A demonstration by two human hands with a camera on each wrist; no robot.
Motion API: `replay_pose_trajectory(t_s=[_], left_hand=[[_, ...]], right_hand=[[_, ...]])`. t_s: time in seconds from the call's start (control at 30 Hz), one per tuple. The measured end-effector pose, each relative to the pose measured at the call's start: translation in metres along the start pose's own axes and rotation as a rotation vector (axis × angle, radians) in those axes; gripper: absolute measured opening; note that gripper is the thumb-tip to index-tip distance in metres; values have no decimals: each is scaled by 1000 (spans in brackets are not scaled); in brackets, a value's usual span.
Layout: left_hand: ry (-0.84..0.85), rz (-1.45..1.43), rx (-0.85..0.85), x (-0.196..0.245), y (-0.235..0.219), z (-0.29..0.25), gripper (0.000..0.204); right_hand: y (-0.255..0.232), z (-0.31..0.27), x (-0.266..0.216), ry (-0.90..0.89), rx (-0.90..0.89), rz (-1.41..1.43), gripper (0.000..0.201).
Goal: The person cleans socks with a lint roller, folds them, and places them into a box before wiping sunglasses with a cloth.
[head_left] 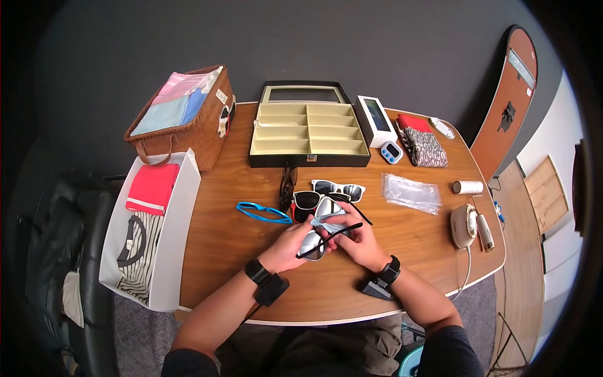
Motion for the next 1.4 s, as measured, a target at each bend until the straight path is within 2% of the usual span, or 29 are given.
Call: replay_pose_trajectory(t_s=[0.17,0.27,0.33,0.43,0.47,0.53,0.67,0.77,0.83,0.9,0.97,1.07,1.17,1.2,1.23,1.3,1.37,1.4], left_hand=[[-16,-28,31,-2,-5,2,39],[-15,33,52,1,1,-1,45],[-17,24,44,-1,0,0,46],[-19,22,23,0,-5,3,43],[-22,20,12,-3,-7,2,42],[-32,15,15,-6,-8,2,43],[-31,23,10,-1,-5,2,44],[-29,5,19,-1,-3,1,44],[-16,-17,44,2,-2,-2,45],[-12,-39,62,2,-3,-2,46],[-9,-70,41,3,1,-2,46],[-57,-54,49,0,-4,-2,47],[-40,-18,22,1,-3,-1,48],[-39,-18,22,1,-4,-1,48],[-53,-62,46,0,-5,0,45],[-79,-148,93,0,-8,0,42],[-89,-174,73,-2,-10,1,36],[-74,-178,109,-3,-11,3,37]], right_hand=[[7,1,2,30,-54,199,43],[4,1,4,-17,-29,141,34],[1,3,1,-138,30,-40,33],[-1,4,-2,-179,-18,-164,33],[0,2,-2,-176,-17,-165,33],[1,2,-2,-104,36,13,34],[-4,4,6,-190,-33,-175,37],[0,-2,8,-82,-38,-121,49],[3,-1,-7,-126,-56,-183,52],[8,0,-21,-353,-118,-455,53],[4,2,-13,-335,-92,-438,46],[-8,5,-3,-276,61,-400,33],[-8,4,-2,-253,93,-409,33],[-7,1,-8,-284,170,-426,33],[-5,-1,-12,-284,169,-426,33],[-6,-8,-26,-398,352,-656,34],[-5,-14,-26,-407,368,-693,35],[2,-15,-21,-431,227,-625,34]])
Point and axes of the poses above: each hand's wrist, its own z-axis towards the middle knuckle, its own y-axis out of the palm, x = y × z, the point moved 5 cm from there along z, towards the middle knuckle, and after that the axes turned 5 degrees about x, right-handed, at the moved point
